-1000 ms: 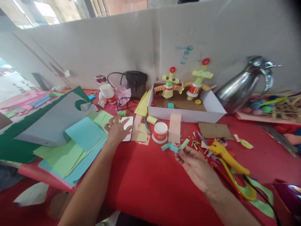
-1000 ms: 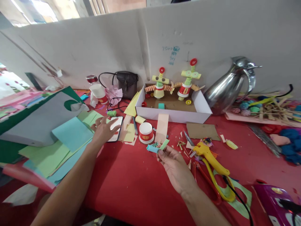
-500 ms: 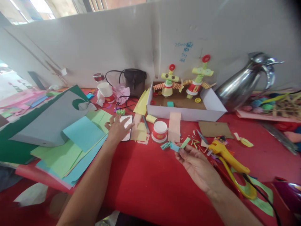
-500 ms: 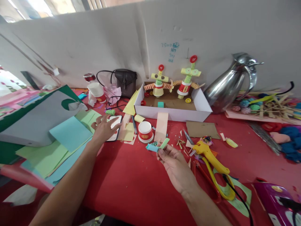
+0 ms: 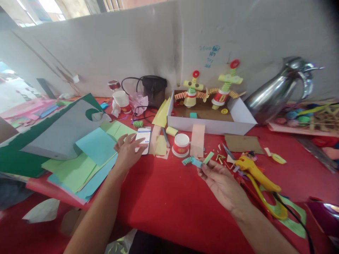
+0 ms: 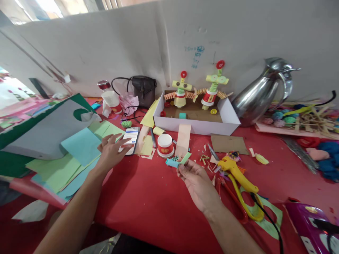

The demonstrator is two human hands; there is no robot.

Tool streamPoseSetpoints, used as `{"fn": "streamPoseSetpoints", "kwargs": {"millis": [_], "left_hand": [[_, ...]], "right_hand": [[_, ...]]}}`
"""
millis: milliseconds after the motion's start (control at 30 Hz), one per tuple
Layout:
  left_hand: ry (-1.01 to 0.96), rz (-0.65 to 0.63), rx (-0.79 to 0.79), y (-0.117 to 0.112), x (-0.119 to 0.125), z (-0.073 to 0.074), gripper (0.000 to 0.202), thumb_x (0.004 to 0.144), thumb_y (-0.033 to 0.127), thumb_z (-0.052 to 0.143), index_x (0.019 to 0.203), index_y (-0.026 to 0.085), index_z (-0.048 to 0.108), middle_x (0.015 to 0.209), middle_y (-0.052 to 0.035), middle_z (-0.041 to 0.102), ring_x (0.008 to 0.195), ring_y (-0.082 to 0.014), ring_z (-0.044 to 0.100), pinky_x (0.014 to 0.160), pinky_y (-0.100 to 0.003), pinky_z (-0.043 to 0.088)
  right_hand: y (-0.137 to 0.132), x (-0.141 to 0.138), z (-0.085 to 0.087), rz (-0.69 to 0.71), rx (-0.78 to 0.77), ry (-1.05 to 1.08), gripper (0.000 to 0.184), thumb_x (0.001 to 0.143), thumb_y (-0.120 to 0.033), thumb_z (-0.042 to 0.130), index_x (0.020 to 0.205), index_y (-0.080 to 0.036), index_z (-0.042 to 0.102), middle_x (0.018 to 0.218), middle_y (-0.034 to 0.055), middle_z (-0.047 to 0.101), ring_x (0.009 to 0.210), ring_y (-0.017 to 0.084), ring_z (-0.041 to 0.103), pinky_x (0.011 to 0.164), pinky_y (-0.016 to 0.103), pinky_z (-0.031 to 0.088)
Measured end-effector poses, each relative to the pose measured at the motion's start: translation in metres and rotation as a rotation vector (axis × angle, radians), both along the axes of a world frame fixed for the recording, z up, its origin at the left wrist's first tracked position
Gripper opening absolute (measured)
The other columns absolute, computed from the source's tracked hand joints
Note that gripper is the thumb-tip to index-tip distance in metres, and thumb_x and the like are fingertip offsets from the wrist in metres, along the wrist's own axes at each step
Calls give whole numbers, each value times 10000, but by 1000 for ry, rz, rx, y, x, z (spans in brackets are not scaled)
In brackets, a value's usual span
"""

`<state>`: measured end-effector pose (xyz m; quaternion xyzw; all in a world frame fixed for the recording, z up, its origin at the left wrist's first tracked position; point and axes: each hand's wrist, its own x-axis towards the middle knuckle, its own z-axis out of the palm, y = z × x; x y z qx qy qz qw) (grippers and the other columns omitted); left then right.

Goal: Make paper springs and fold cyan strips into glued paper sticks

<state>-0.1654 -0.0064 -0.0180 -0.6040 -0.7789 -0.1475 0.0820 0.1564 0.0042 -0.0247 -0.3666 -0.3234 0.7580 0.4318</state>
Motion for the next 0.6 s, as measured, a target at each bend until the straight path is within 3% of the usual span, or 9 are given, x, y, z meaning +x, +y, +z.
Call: {"fn": "streamPoseSetpoints", "kwargs": {"millis": [167, 367, 500, 600], "left_hand": [[68, -39, -42, -2, 10, 1, 354, 934, 485, 477, 1170, 362, 711, 1455, -74, 479, 1382, -380, 276, 1019, -555, 273], [15, -32, -89, 0, 11, 1, 312, 892, 470, 559, 1126, 357, 731, 1459, -64, 478, 1377, -382, 301, 1020, -536, 312], [-6, -35, 56, 1, 12, 5, 279, 891, 424, 588, 1100, 324, 743, 1410, -81, 541, 1345, -376, 352, 1018, -563, 307], [-149, -116, 225, 0, 26, 12, 238, 917, 362, 564, 998, 266, 767, 1225, -95, 665, 1211, -318, 492, 999, -519, 357]], "right_hand": [[0, 0, 0, -1, 8, 2, 191, 698, -335, 847, 814, -227, 741, 770, 4, 611, 728, 149, 509, 750, 321, 439], [0, 1, 0, 11, 1, 24, 185, 704, -320, 849, 828, -228, 747, 769, -6, 608, 746, 136, 514, 761, 300, 429], [0, 1, 0, 6, 4, 29, 184, 711, -319, 846, 841, -228, 753, 769, -5, 614, 736, 133, 512, 760, 298, 431], [0, 0, 1, -1, -10, 35, 208, 692, -318, 858, 852, -227, 761, 766, -4, 618, 723, 132, 513, 746, 293, 439]]}}
